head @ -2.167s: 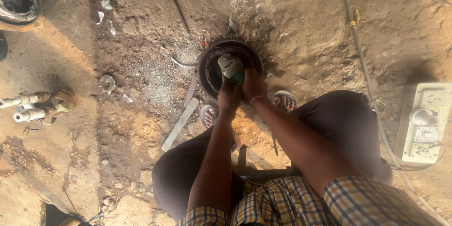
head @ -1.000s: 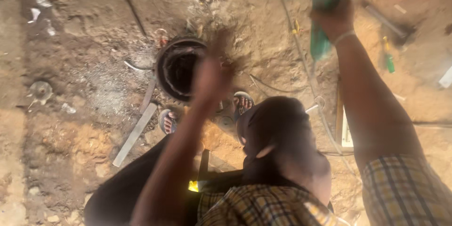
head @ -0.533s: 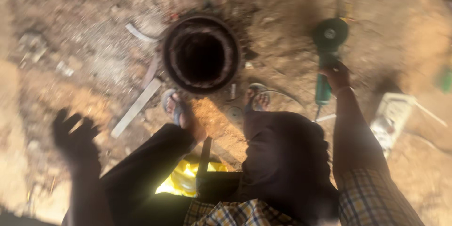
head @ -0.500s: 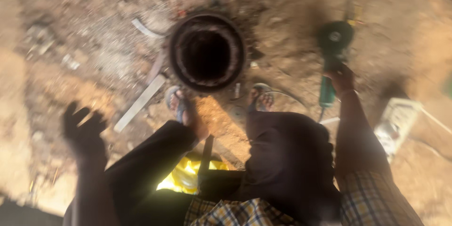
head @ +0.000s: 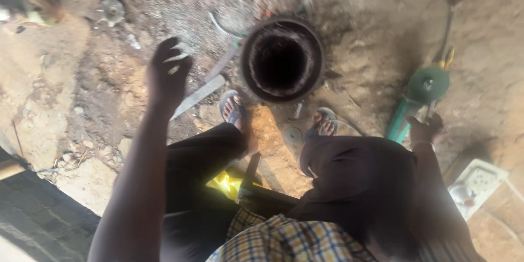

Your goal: The person sits on the ground and uses a handheld angle grinder to grind the inner surface of a cylindrical motor component. They repeatedly reposition the component and the tool to access different areas inside the cylinder.

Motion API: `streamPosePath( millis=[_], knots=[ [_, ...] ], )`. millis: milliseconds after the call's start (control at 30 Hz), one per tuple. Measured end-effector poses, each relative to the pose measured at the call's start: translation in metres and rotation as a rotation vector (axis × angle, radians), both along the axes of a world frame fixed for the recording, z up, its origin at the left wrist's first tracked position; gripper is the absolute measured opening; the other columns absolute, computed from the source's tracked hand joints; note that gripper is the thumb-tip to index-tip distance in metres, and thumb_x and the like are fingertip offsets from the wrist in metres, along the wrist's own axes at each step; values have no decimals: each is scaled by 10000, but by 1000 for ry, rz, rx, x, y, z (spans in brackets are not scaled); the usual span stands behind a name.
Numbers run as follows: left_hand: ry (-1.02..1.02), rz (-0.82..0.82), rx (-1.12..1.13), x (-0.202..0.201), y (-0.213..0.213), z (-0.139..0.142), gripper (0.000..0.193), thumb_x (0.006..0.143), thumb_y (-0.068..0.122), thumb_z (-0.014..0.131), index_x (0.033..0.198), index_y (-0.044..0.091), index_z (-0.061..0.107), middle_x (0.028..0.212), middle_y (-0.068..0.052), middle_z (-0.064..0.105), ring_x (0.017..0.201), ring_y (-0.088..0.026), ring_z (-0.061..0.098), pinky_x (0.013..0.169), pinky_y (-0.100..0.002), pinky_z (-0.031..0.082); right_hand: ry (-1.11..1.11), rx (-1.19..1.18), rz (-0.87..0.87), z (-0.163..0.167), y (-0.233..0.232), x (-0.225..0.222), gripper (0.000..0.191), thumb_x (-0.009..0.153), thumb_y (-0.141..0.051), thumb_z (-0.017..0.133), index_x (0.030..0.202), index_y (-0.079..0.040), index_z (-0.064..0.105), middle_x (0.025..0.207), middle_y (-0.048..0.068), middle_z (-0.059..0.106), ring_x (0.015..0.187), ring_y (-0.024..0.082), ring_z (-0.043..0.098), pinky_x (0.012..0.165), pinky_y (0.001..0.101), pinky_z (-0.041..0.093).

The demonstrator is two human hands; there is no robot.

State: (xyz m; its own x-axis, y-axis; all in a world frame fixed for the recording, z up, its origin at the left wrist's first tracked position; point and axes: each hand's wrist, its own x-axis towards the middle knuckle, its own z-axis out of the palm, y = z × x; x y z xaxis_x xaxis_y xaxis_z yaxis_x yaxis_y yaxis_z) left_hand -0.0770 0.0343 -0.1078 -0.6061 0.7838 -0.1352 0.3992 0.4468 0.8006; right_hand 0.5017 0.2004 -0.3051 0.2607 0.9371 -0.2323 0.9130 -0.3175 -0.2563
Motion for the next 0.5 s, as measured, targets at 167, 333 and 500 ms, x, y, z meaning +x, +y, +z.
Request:
streamPosePath(
  millis=[167,333,500],
  knots=[
    [70,-134,-108,-17,68,-12,305,996,250,644,1253,88,673,1123,-135,750,1005,-259,748,845,-390,600,507,92,-170,78,36,6,323,996,-322,667,1251,-145,578,953,43,645,902,271,641,767,426,501],
    [-8,-322,-514,-15,118,-38,551,1074,548,455,1157,108,775,1088,-132,777,1022,-289,729,981,-467,544,646,100,393,159,80,-68,219,1136,-305,577,1265,-128,580,1113,28,667,1028,186,655,862,329,533],
    [-207,-331,-466,4,170,-55,732,907,701,495,1374,142,572,1199,-180,728,1129,-315,710,1045,-459,494,1027,-126,-145,132,79,-199,344,1052,-469,562,1195,-164,631,1066,15,647,969,192,601,848,362,473]
  ],
)
